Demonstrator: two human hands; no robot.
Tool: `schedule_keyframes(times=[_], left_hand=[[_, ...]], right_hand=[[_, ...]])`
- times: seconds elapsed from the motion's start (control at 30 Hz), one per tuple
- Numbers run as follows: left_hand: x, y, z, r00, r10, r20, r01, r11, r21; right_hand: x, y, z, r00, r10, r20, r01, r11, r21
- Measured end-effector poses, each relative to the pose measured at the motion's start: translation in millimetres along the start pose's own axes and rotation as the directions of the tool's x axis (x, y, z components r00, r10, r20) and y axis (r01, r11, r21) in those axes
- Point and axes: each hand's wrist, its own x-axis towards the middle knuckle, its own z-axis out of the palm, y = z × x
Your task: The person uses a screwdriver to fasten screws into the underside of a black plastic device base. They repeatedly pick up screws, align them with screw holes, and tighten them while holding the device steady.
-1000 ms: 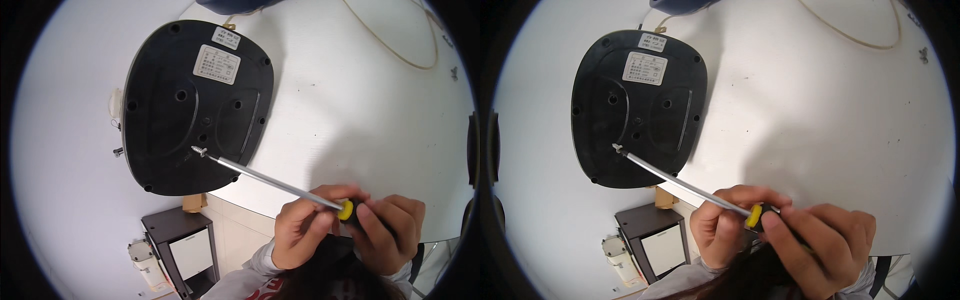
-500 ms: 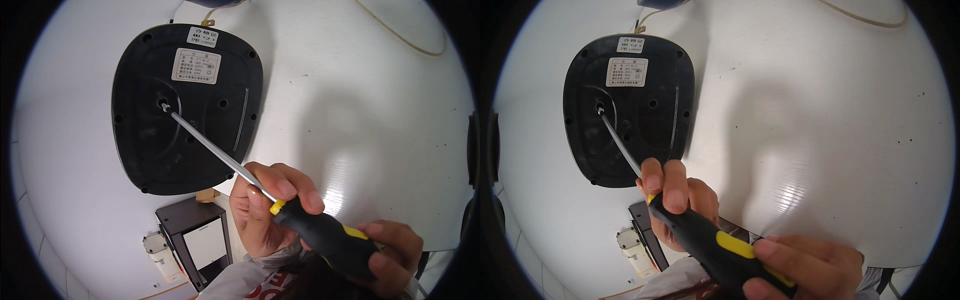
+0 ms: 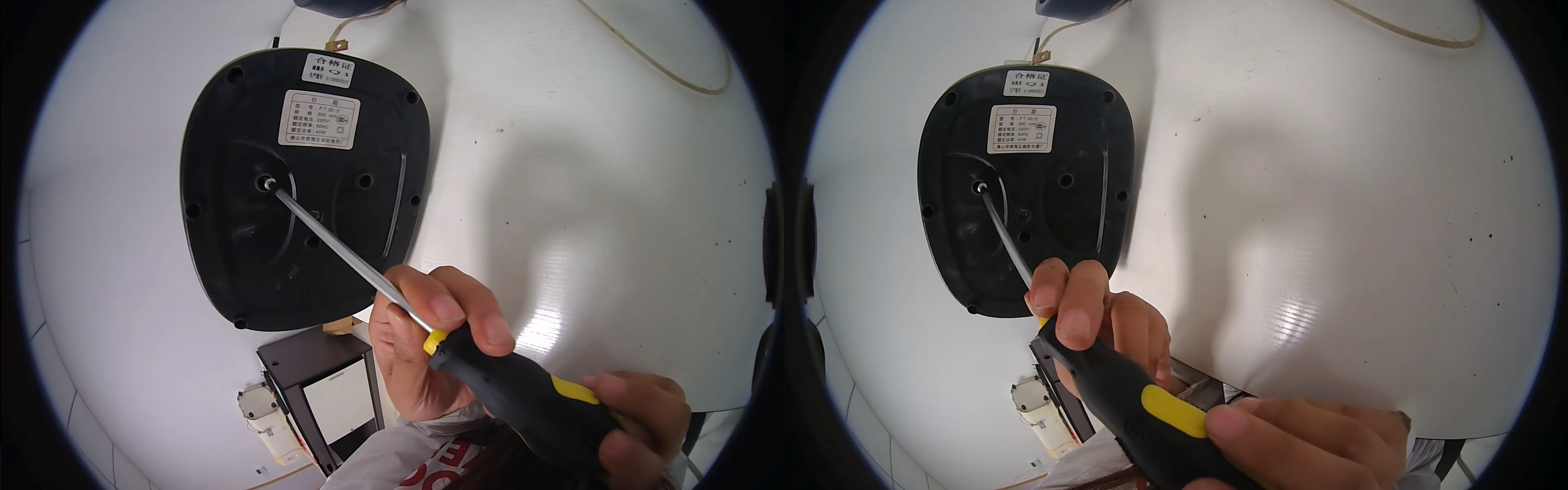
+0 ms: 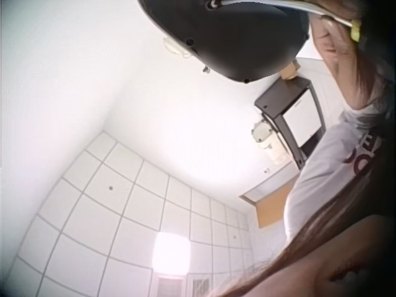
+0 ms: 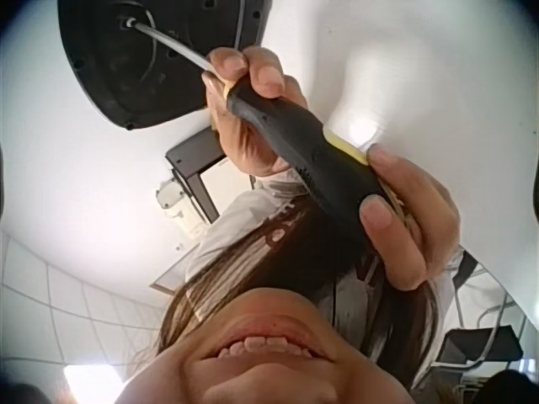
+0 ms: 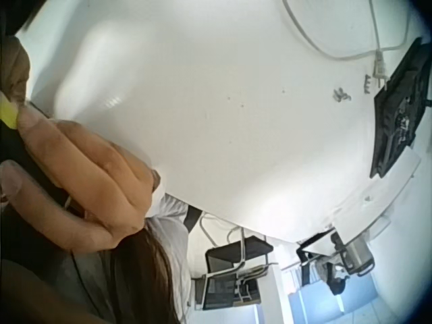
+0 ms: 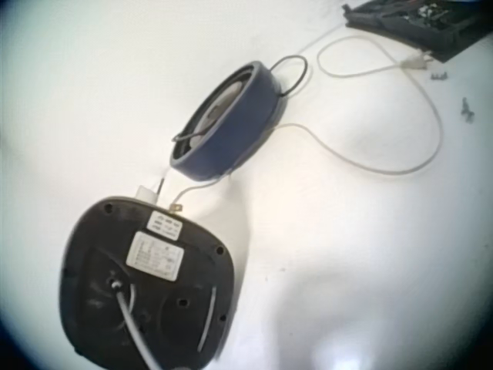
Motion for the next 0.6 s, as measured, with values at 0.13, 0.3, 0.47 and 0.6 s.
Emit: schedule_keyframes(times=[0.13,0.3,0.47,0.6], left_hand=[[-1.1,5.0,3.1,0.999,-0.019,-0.029,0.019,1.000,-0.025],[6.1,5.3,0.9,0.999,-0.028,0.026,0.030,0.997,-0.072],[8.0,4.3,11.0,0.998,-0.056,0.013,0.058,0.972,-0.229],[7.0,8.9,6.3,0.997,-0.068,-0.026,0.059,0.964,-0.261]], right_hand=[[3.7,-3.6,-9.8,0.991,0.006,0.137,-0.029,0.986,0.165],[28.3,-45.6,-19.1,0.850,0.450,0.275,-0.485,0.872,0.071],[14.1,-26.7,-9.7,0.979,0.178,0.101,-0.180,0.983,0.017],[6.6,-20.4,-2.9,0.996,0.075,0.051,-0.073,0.997,-0.036]])
